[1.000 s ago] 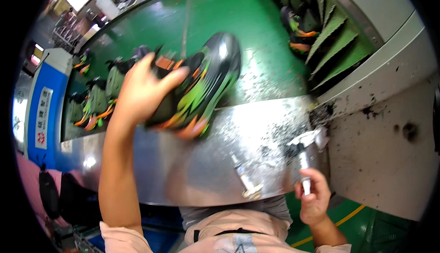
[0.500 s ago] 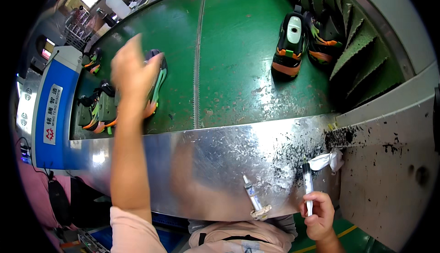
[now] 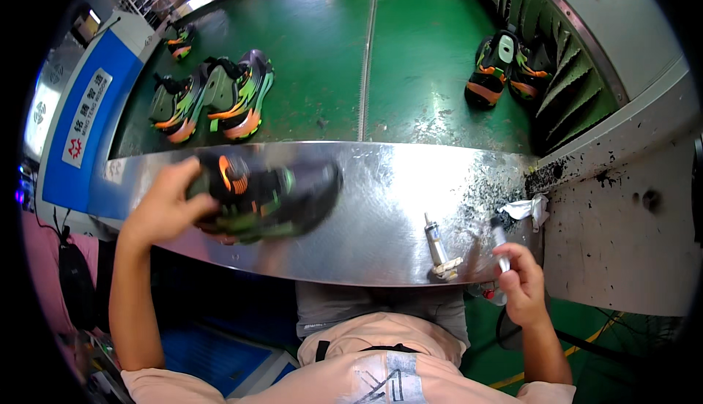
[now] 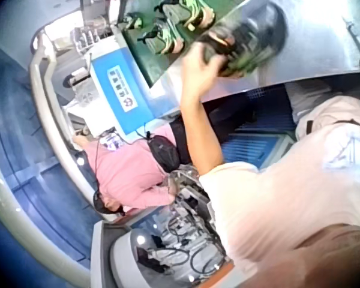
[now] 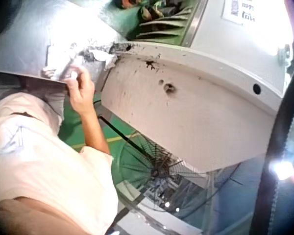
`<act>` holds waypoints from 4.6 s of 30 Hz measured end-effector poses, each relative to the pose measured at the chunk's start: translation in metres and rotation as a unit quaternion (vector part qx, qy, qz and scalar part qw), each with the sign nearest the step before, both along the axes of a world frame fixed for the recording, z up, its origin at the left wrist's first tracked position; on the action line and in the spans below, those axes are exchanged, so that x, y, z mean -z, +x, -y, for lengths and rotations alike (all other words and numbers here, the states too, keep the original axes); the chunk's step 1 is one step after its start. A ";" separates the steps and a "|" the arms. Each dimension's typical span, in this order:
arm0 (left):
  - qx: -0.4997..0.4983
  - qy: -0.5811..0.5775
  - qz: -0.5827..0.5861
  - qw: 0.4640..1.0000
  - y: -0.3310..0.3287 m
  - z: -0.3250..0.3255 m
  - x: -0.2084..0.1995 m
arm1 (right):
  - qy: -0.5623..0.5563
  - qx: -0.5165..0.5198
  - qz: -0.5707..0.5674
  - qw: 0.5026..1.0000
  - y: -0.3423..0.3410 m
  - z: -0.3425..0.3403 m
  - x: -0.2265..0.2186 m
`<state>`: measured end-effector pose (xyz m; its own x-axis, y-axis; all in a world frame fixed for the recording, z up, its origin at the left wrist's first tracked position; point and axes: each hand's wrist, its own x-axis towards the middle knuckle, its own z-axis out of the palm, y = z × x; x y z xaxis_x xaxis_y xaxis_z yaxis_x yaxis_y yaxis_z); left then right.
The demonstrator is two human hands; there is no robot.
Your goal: The person applies adhesive to the seams of several shoes using a syringe and a small sponge, handling them one at a time and placing them back on a conveyor belt.
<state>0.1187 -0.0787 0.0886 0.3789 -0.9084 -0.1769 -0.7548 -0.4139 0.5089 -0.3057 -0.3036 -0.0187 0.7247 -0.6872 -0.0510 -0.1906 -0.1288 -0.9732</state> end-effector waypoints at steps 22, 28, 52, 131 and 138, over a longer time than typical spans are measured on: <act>0.025 -0.250 0.258 0.933 -0.125 -0.083 0.078 | 0.390 -0.243 0.076 0.885 0.214 -0.071 -0.084; 0.018 -0.256 0.235 0.937 -0.125 -0.085 0.083 | 0.378 -0.343 -0.013 0.860 0.256 -0.080 -0.069; 0.053 -0.227 0.263 0.936 -0.131 -0.108 0.100 | 0.385 -0.262 -0.091 0.880 0.200 -0.083 -0.076; -0.228 0.109 0.064 0.965 -0.184 0.051 0.012 | 0.286 -0.056 0.153 0.944 0.056 -0.044 0.006; -0.206 0.133 0.137 0.960 -0.197 0.048 0.006 | 0.266 -0.088 0.115 0.953 0.054 -0.063 -0.009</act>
<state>-0.0780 -0.1269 0.0826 0.7615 -0.6079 -0.2249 -0.5896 -0.7938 0.1493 -0.2519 -0.2408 -0.0099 0.8608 -0.4745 -0.1839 0.0145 0.3841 -0.9232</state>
